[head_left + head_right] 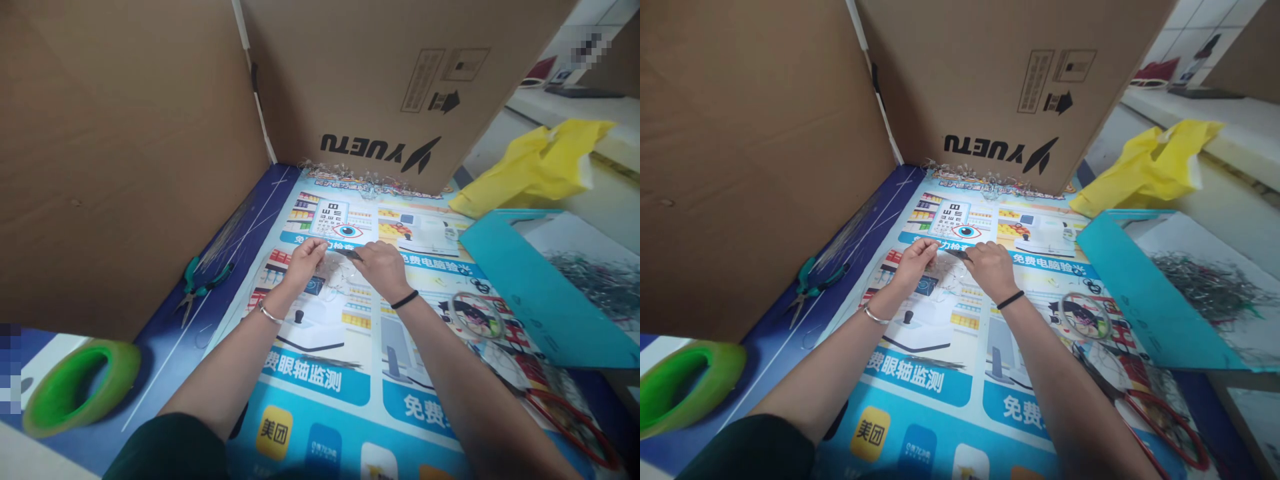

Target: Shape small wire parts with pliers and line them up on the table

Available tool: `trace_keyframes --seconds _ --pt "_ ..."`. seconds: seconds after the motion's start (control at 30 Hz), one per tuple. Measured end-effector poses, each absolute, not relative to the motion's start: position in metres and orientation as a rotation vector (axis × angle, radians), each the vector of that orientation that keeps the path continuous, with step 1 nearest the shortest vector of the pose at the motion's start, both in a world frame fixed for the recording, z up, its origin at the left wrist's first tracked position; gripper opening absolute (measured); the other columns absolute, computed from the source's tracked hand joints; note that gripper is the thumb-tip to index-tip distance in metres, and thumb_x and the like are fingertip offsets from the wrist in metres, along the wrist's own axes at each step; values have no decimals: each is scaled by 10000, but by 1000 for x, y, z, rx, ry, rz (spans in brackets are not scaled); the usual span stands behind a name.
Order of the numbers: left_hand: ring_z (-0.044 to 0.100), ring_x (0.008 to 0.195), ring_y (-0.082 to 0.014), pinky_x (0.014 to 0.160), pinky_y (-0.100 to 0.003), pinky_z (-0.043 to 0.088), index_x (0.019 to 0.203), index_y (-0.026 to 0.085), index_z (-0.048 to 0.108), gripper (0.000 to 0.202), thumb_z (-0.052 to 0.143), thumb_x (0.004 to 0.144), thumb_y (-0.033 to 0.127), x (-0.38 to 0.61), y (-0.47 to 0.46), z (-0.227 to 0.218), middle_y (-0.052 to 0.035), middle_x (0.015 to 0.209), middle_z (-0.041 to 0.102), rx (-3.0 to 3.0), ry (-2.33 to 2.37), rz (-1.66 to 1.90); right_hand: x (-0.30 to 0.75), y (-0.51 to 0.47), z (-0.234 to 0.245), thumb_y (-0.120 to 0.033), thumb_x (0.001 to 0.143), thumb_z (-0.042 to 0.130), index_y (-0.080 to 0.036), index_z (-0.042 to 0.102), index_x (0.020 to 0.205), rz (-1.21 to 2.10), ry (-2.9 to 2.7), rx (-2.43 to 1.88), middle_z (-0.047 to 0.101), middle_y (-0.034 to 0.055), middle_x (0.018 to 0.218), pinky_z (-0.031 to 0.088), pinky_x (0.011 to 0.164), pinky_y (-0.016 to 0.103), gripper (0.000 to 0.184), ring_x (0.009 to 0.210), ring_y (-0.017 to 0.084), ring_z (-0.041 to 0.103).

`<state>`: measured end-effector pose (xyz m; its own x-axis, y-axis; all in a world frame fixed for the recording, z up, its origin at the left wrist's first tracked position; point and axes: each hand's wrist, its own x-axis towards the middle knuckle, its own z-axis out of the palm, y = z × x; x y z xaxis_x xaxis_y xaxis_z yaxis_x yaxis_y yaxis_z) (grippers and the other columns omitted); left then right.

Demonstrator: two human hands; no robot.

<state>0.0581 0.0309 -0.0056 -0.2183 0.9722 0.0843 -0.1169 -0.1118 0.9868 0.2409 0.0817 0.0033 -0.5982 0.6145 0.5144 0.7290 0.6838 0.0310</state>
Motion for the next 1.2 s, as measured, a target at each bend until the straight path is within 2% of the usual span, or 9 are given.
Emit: trace_keyframes --seconds 0.23,0.47,0.6,0.8,1.0,1.2 --pt "435 528 -65 521 -195 353 807 163 581 265 604 744 420 57 28 -2 31 597 499 1090 1201 1432 241 86 -1 -376 819 538 -209 663 793 -98 -2354 -1187 637 29 761 307 647 261 210 750 161 529" --pt "460 594 -71 584 -206 383 887 153 628 332 644 706 431 56 27 -5 9 687 550 1088 1119 1275 242 88 3 -433 843 480 -211 615 707 83 -2307 -1307 608 17 712 278 584 247 294 715 151 523" --pt "489 623 -72 615 -212 398 908 164 656 332 699 656 376 57 26 -4 1 764 602 1095 1156 1200 242 85 6 -439 851 465 -209 610 712 118 -2320 -1323 607 17 716 275 583 244 306 717 149 522" --pt "532 671 -95 619 -217 392 862 155 688 286 687 670 367 64 24 0 -34 820 655 1076 1232 1225 242 85 3 -439 860 451 -206 618 747 119 -2315 -1266 618 19 744 297 605 234 308 739 146 534" --pt "546 678 -98 688 -234 414 782 148 646 239 649 712 377 65 25 -1 -16 733 630 1085 1168 1303 244 90 2 -421 841 483 -212 612 711 65 -2325 -1312 611 18 721 287 591 242 279 715 152 524" --pt "522 616 -84 649 -228 410 803 140 622 238 646 716 361 64 24 0 0 661 588 1077 1139 1257 247 93 3 -399 832 505 -216 634 736 -20 -2312 -1290 607 15 716 298 612 245 244 720 150 524"
